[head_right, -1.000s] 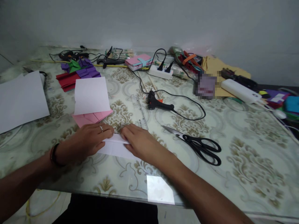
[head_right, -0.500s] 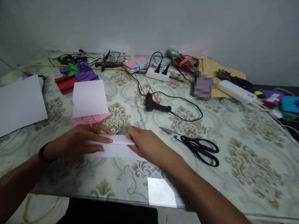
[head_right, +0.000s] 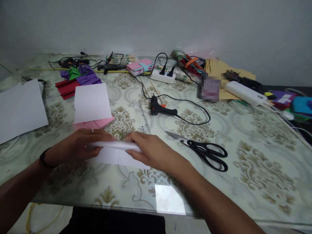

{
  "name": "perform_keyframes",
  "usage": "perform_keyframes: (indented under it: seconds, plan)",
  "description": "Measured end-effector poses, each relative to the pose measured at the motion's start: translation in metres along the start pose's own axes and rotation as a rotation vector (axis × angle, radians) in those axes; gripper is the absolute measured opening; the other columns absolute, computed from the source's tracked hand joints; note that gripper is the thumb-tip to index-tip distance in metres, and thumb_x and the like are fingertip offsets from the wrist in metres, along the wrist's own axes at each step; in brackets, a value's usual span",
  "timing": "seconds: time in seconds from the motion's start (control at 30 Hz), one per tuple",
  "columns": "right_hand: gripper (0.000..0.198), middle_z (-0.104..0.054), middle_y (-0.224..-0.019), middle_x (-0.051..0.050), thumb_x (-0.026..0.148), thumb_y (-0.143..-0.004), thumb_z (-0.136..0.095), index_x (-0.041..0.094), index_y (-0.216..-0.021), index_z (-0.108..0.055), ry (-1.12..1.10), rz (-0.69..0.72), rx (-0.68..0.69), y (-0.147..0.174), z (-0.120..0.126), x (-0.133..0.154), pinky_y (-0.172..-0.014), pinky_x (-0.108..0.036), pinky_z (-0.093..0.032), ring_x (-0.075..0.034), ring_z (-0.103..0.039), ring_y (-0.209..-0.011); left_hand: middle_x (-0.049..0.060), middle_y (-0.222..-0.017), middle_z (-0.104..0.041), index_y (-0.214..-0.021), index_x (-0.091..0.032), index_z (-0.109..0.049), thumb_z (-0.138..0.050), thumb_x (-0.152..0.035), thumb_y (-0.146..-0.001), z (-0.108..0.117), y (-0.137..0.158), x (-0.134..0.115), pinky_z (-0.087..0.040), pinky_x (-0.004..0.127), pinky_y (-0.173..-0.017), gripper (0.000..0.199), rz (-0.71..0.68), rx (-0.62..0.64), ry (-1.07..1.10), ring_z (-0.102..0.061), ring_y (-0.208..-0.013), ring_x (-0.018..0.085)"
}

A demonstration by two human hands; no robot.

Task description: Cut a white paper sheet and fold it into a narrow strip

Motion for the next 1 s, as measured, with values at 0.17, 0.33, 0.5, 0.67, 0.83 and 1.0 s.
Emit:
perform_keyframes:
  seconds: [0.17,0.33,0.5,0.67,0.83,1.0]
  plan:
    - [0.022,-0.073,-0.119,-0.008,0.028,-0.107,-0.047,0.022,-0.125,-0.058,-0.027,0.031,0.008,-0.002,-0.002,-0.002,-0.087,-0.032,-0.052,-0.022,-0.070,-0.101,0.006,-0.115,-0.079,-0.132,-0.021,-0.067,-0.053,-0.008,-0.093,-0.003,0.001,0.003,-0.058,0.035,-0.083,0.043,0.004,-0.018,-0.226,-0.074,-0.091,0.021]
    - [0.023,-0.075,-0.115,-0.006,0.025,-0.106,-0.048,0.022,-0.126,-0.060,-0.009,0.015,-0.022,-0.004,0.000,-0.004,-0.083,-0.030,-0.052,-0.021,-0.072,-0.095,0.004,-0.126,-0.076,-0.143,-0.028,-0.059,-0.049,-0.005,-0.094,-0.006,-0.001,0.008,-0.058,0.032,-0.090,0.055,-0.009,-0.051,-0.243,-0.074,-0.102,0.019]
    - [0.025,-0.076,-0.110,-0.004,0.029,-0.103,-0.054,0.023,-0.125,-0.064,-0.088,-0.041,-0.019,-0.003,0.005,-0.011,-0.075,-0.028,-0.050,-0.018,-0.071,-0.084,0.007,-0.126,-0.073,-0.132,-0.024,-0.068,-0.051,-0.005,-0.094,-0.003,-0.003,0.008,-0.056,0.028,-0.094,0.046,-0.039,-0.025,0.061,-0.070,-0.112,0.018]
    - [0.034,-0.075,-0.112,-0.003,0.036,-0.098,-0.062,0.024,-0.129,-0.068,-0.308,-0.127,0.031,-0.004,0.004,-0.021,-0.074,-0.026,-0.049,-0.018,-0.069,-0.092,0.007,-0.111,-0.078,-0.112,-0.022,-0.078,-0.061,-0.014,-0.094,-0.003,-0.004,0.012,-0.058,0.027,-0.085,0.026,0.019,0.036,0.228,-0.074,-0.097,0.018]
    - [0.041,-0.073,-0.092,-0.001,0.043,-0.095,-0.064,0.024,-0.131,-0.069,-0.436,-0.248,0.071,-0.004,0.000,-0.030,-0.067,-0.027,-0.048,-0.016,-0.065,-0.078,0.008,-0.122,-0.076,-0.123,-0.023,-0.074,-0.065,-0.021,-0.097,-0.009,-0.005,0.012,-0.055,0.033,-0.098,0.028,0.028,0.145,0.298,-0.072,-0.111,0.021]
    - [0.033,-0.077,-0.114,-0.004,0.041,-0.095,-0.064,0.024,-0.121,-0.074,-0.492,-0.276,0.114,-0.005,-0.005,-0.030,-0.078,-0.030,-0.052,-0.021,-0.071,-0.096,0.008,-0.134,-0.072,-0.140,-0.026,-0.064,-0.062,-0.022,-0.099,-0.013,-0.004,0.014,-0.051,0.036,-0.107,0.040,0.008,0.185,0.301,-0.067,-0.123,0.023]
Point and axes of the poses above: each hand's wrist, its own y-axis away from the middle knuckle, its own z-axis out of the back of the hand, x = y × z, the point moved 6 cm from there along -y, towards the middle knuckle
